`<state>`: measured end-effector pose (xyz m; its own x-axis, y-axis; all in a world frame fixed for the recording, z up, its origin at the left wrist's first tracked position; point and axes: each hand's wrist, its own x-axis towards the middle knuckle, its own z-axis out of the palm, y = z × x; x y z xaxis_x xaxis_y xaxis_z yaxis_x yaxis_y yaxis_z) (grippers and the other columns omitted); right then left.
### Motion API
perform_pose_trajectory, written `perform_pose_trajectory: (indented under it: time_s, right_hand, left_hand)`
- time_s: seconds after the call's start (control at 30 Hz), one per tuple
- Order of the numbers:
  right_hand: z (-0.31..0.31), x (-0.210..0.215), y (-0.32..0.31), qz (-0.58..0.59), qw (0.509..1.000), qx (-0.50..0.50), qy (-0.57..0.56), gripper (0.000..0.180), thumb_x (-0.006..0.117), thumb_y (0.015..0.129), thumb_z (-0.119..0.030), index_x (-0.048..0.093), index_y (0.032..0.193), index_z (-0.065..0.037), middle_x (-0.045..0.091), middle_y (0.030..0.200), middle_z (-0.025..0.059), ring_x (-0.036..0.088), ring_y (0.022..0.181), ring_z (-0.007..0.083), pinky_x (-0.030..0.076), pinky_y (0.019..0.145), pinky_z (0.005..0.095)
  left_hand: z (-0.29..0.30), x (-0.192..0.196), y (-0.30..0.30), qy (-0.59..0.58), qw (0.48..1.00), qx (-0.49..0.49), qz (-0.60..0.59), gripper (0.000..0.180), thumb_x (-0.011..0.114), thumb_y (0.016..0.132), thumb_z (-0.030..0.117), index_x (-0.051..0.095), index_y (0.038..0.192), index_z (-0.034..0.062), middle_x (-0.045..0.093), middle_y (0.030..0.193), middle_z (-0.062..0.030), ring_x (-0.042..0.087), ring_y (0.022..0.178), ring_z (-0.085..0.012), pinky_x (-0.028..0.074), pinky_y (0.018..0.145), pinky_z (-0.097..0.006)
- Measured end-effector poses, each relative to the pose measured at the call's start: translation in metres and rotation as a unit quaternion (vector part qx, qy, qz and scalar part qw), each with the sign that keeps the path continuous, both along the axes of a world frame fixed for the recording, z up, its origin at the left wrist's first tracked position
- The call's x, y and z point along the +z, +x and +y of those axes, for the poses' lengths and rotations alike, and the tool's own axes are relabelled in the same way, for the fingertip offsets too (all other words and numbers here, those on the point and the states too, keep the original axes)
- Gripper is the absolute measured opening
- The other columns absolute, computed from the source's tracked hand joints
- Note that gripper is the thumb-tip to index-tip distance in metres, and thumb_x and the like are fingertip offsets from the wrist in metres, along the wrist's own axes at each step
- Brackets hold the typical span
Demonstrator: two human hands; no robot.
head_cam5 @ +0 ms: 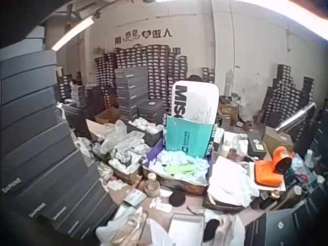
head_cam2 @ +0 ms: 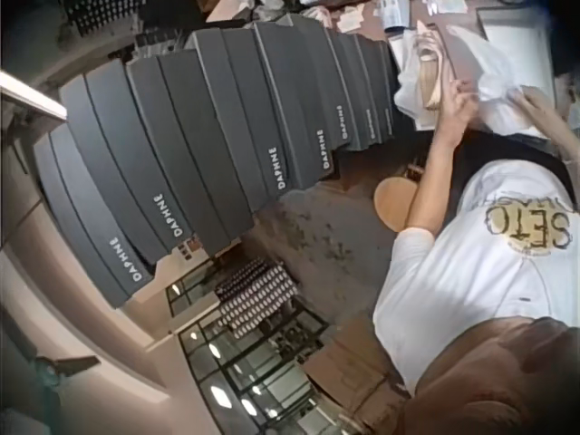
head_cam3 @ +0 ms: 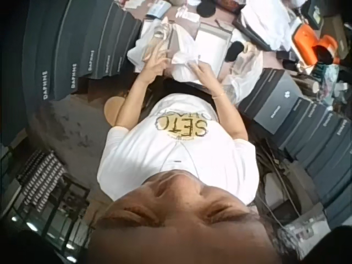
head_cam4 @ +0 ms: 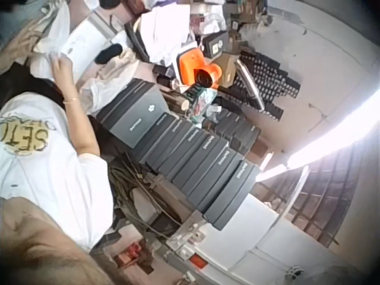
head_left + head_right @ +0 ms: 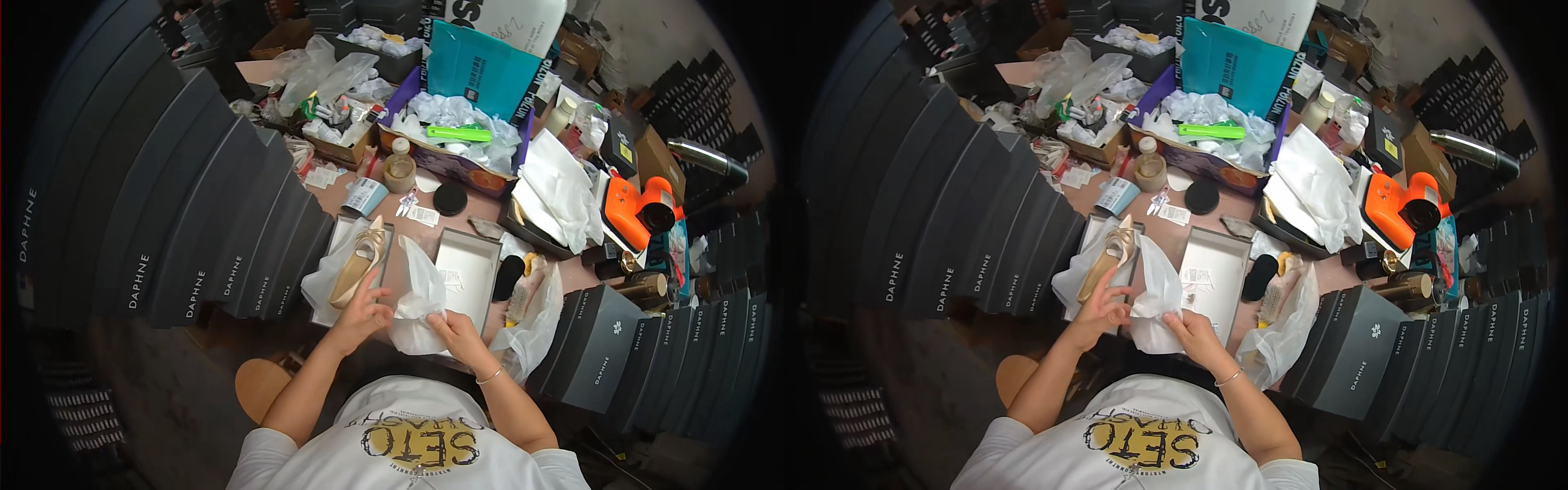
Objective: Labeling a shoe box, inspecting a pair of high-heeled shoes, brushing them, and packing them into the box.
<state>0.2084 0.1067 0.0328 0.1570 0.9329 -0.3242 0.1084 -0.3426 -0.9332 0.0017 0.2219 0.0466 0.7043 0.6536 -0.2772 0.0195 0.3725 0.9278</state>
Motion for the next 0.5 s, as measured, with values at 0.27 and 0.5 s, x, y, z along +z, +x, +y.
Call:
perform_pose_trajectory:
  time_s: [0.27, 0.5]
  right_hand:
    - [0.01, -0.003, -0.059, 0.084, 0.996, 0.006, 0.004, 0.038, 0.05, 0.098, -0.033, 0.063, 0.098, 0.002, 0.064, 0.088, 0.0071, 0.057, 0.076, 0.0161, 0.046, 0.072, 0.0278]
    - [0.015, -0.031, -0.072, 0.351, 0.933, -0.031, -0.072, 0.042, 0.048, 0.099, -0.037, 0.064, 0.105, 0.002, 0.065, 0.102, 0.0035, 0.059, 0.087, 0.0101, 0.048, 0.08, 0.0274]
  left_hand:
    - [-0.006, -0.025, -0.029, -0.139, 0.958, 0.239, -0.081, 0.021, 0.054, 0.096, 0.019, 0.062, 0.107, 0.0031, 0.065, 0.094, -0.0037, 0.062, 0.082, -0.0121, 0.049, 0.078, -0.027]
    - [0.005, -0.018, -0.085, 0.182, 0.949, 0.219, 0.135, 0.052, 0.055, 0.095, 0.021, 0.035, 0.141, 0.0062, 0.05, 0.129, -0.0106, 0.05, 0.116, -0.0206, 0.043, 0.095, -0.036]
